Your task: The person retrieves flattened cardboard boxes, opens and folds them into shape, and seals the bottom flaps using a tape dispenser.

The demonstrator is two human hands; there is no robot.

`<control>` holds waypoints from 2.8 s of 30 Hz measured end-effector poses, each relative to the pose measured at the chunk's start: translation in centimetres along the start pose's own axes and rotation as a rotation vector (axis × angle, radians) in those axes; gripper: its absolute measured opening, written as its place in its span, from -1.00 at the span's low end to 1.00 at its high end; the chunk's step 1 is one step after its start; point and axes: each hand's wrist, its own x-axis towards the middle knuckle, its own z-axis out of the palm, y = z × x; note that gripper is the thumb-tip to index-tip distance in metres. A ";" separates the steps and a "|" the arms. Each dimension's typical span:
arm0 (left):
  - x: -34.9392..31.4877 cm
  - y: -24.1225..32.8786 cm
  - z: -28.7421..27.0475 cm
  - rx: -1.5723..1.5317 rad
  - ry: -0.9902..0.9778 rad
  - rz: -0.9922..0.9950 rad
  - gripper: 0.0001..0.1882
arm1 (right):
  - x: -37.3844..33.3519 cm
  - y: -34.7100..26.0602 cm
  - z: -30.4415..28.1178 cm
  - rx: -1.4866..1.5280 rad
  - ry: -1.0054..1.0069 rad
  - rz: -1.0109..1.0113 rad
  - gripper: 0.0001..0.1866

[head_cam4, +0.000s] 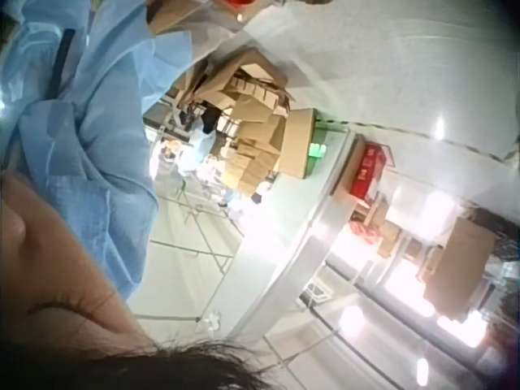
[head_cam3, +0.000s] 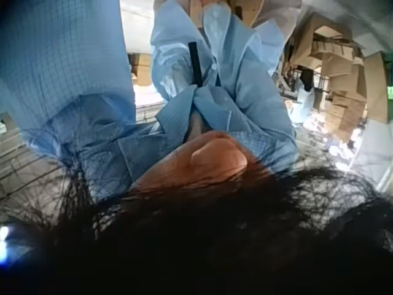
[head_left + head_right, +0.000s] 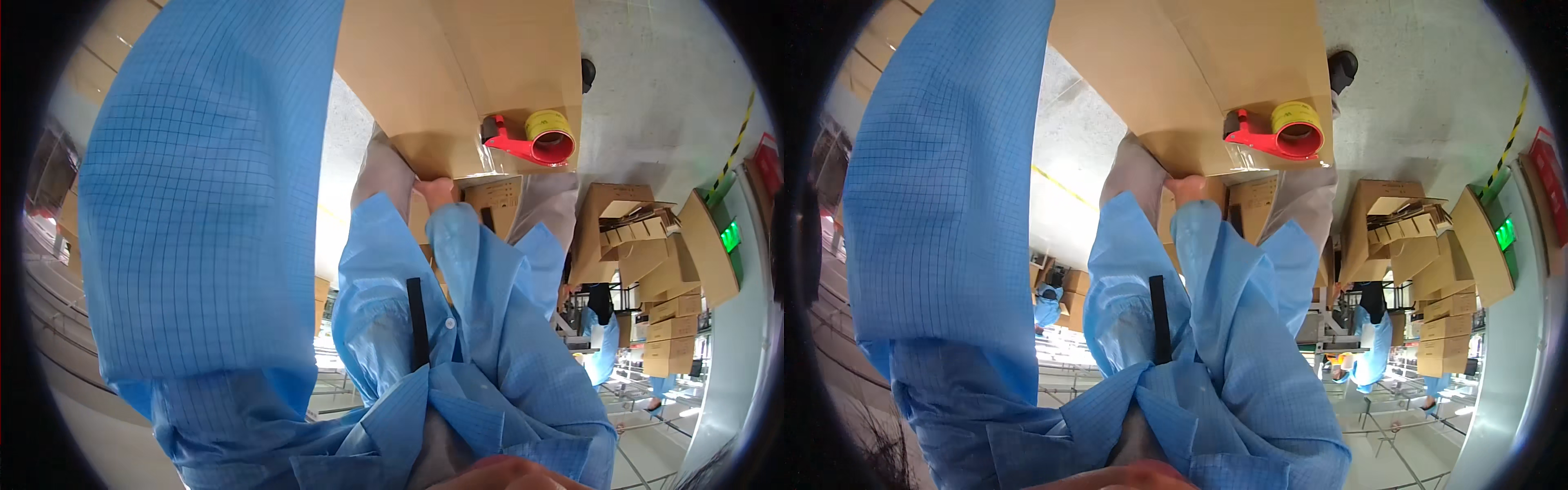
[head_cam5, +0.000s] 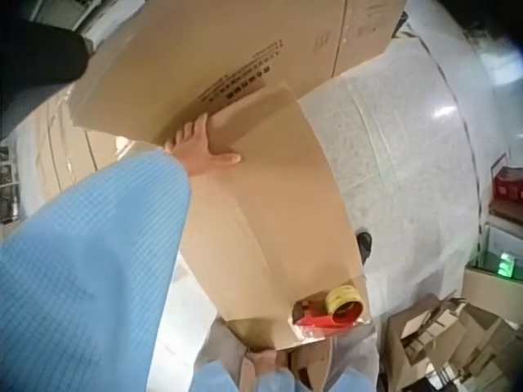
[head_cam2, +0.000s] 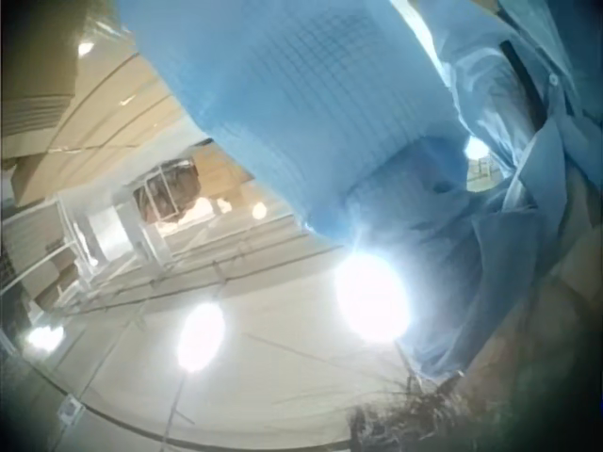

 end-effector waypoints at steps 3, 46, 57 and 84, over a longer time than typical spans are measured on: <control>-0.4 -5.3 -1.8 -0.755 -0.738 -0.059 0.26 | 0.3 0.4 -0.9 -0.013 0.167 -0.064 -0.34; -24.7 -16.7 -3.8 -0.733 -0.224 -0.141 -0.72 | -5.8 -34.0 -33.3 0.433 0.434 -0.724 -0.46; -32.0 -26.3 12.9 -1.140 -0.258 -0.752 -0.52 | -3.1 -35.0 -15.8 -0.077 0.355 -0.755 -0.56; -87.8 -24.4 0.5 -1.963 1.624 -1.488 -0.50 | -35.3 -32.8 42.6 -0.676 -0.292 -0.868 -0.53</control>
